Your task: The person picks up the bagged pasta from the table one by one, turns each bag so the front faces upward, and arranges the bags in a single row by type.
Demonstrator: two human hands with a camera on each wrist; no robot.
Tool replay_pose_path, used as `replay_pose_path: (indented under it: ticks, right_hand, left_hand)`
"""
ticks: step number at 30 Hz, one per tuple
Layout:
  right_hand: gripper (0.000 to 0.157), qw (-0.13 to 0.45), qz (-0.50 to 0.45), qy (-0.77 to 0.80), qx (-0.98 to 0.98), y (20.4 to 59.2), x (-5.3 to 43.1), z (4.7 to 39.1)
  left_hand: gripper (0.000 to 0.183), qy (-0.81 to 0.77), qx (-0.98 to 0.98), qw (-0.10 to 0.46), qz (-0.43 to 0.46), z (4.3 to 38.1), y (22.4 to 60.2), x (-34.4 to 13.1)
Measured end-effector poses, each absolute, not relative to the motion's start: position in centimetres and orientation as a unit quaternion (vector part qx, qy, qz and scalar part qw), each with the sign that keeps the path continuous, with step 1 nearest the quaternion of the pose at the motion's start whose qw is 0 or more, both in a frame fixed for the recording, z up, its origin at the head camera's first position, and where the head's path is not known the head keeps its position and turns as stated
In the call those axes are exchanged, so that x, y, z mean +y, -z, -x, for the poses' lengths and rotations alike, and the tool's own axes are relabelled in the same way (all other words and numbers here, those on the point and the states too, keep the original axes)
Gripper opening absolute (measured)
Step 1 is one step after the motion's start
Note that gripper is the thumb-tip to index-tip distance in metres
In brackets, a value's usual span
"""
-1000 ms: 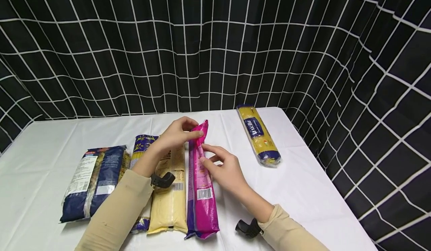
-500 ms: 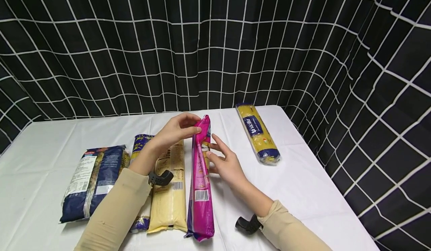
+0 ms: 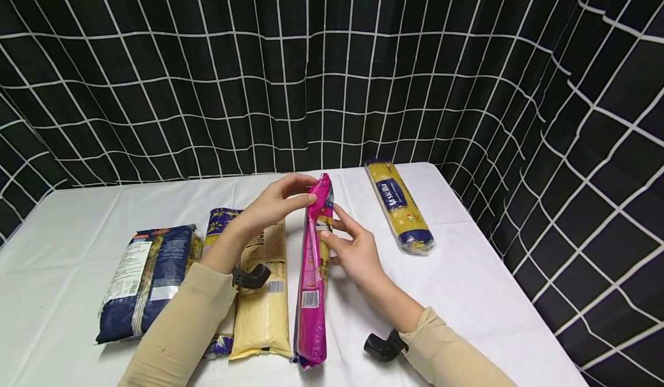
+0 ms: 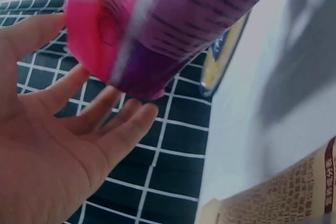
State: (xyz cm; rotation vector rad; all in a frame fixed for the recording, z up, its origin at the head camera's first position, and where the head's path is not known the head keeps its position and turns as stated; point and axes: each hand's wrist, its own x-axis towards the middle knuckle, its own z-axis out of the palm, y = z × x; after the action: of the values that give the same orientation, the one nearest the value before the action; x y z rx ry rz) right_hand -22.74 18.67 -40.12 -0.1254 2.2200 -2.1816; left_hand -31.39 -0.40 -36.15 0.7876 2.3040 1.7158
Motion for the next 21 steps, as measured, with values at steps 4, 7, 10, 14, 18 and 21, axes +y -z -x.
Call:
replay_pose_path:
  ticks: [4, 7, 10, 14, 18, 21]
  right_hand:
    - [0.064, -0.016, 0.047, 0.681, 0.731, 39.6, 19.5, 23.2]
    - [0.063, -0.044, 0.063, 0.646, 0.759, 39.2, 20.2, 23.5]
    - [0.062, -0.076, 0.072, 0.597, 0.795, 38.8, 20.7, 23.7]
    - [0.062, -0.088, 0.076, 0.569, 0.814, 38.0, 20.8, 23.6]
    - [0.063, -0.085, 0.080, 0.579, 0.807, 37.1, 20.3, 23.0]
    - [0.063, -0.085, 0.077, 0.587, 0.801, 36.9, 19.9, 22.8]
  left_hand:
    - [0.053, -0.579, 0.765, 0.112, -0.258, 31.0, 35.9, 0.1]
    - [0.065, -0.593, 0.752, 0.141, -0.253, 30.6, 36.0, 0.8]
    - [0.079, -0.601, 0.744, 0.158, -0.245, 30.3, 36.2, 1.5]
    - [0.089, -0.603, 0.747, 0.149, -0.236, 30.0, 36.3, 2.0]
    - [0.088, -0.595, 0.761, 0.130, -0.223, 29.9, 36.3, 2.0]
    - [0.086, -0.598, 0.761, 0.133, -0.214, 30.0, 36.3, 2.0]
